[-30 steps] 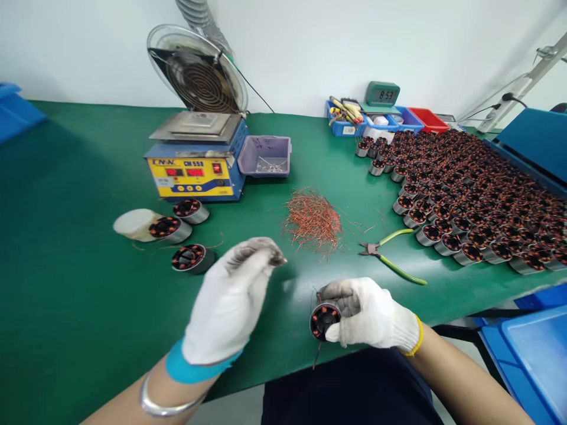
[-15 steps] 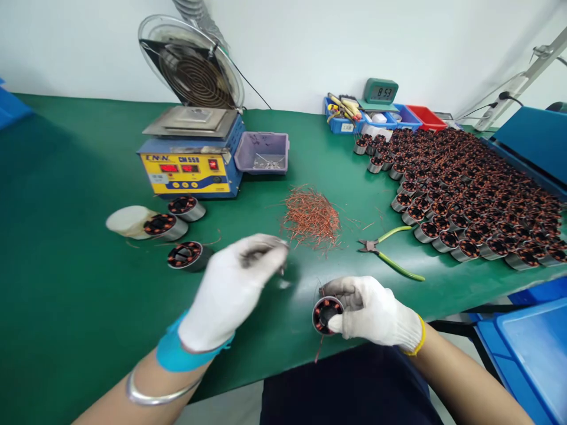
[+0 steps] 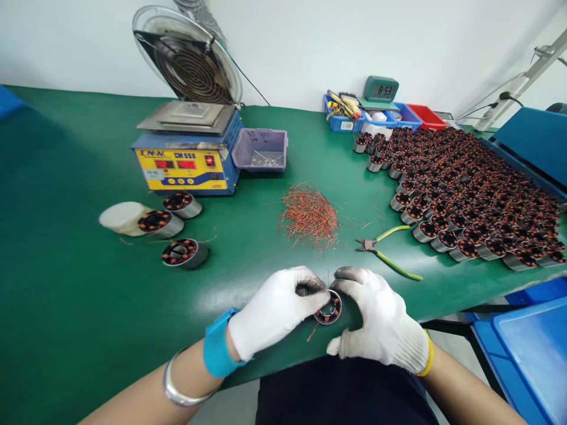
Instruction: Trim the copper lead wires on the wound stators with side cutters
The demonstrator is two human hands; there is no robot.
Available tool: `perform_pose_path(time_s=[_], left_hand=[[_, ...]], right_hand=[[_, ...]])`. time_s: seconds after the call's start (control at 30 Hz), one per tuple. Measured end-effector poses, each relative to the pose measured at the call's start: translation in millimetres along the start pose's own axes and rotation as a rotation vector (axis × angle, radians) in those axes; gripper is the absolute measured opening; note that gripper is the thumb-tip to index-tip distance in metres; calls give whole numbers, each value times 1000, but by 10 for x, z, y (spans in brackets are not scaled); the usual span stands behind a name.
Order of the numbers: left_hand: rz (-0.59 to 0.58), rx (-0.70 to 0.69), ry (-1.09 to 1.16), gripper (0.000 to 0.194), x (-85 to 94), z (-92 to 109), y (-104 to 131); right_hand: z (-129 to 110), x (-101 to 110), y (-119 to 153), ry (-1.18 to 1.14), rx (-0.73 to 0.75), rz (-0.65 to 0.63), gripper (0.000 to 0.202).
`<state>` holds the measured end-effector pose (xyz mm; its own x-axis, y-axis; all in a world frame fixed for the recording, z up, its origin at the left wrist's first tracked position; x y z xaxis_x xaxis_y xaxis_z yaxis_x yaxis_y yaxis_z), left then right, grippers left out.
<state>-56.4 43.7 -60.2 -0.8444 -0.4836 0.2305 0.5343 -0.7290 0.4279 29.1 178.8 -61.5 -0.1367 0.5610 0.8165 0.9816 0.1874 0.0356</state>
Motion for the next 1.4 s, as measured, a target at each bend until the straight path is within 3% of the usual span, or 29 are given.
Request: perform_pose_path(time_s=[0.13,0.2,0.3,0.33,0.37,0.47,0.53,0.6,0.83,1.0,1.07,1.17,1.23,1.33,1.4], left_hand=[[68,-27,57,20,11,-3,-32],[199,-41,181,22,81,-61,-49],[470,-91,395,25,238,-150,-14],[495,-89,419,26,253,-157,-7],[469,-71,408,28,242,-147,-11],[217,16,175,36,91,-45,-53],[120,-8,12,25,8,38,-62],[99,-74,-48,11,-29,89,-70],[185,-200,133,15,17,17,-99],[563,-177,323,23,409,-88,42],[496,-100,316,34,464,-81,51],[125,70,129,43,319,-43,15],[-21,109,-5,38,227,-24,30],[-35,68,-106,25,188,9,56],[15,30,-93,23,202,25,73]], right_hand=[[-43,-55,-80,45,-70,37,63],[-96,-52,-126,36,-86,44,52],[-131,-24,-150,16,-91,40,52],[-129,-17,-148,9,-92,36,52],[-121,-13,-145,3,-93,31,52],[-105,-16,-144,-21,-75,29,50],[-106,-26,-152,-27,-68,34,50],[-115,-47,-163,-19,-78,22,50],[-160,-90,-160,3,-40,23,50],[-180,-99,-168,9,-15,64,54],[-203,-89,-163,21,-18,69,55],[-189,1,-107,75,12,76,70],[-70,132,-22,178,1,109,79],[292,382,160,433,-188,197,66],[516,476,266,536,-301,177,52]])
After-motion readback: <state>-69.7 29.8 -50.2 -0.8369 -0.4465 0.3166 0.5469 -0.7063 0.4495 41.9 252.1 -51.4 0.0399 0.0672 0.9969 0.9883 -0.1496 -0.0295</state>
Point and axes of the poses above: each hand's wrist, its own y-axis away from the middle knuckle, its own x-axis out of the back of the hand, z = x × y, the point moved 6 cm from there along -y, towards the middle knuckle, and after that the axes turned 11 degrees about -z, right-handed, at the moved point
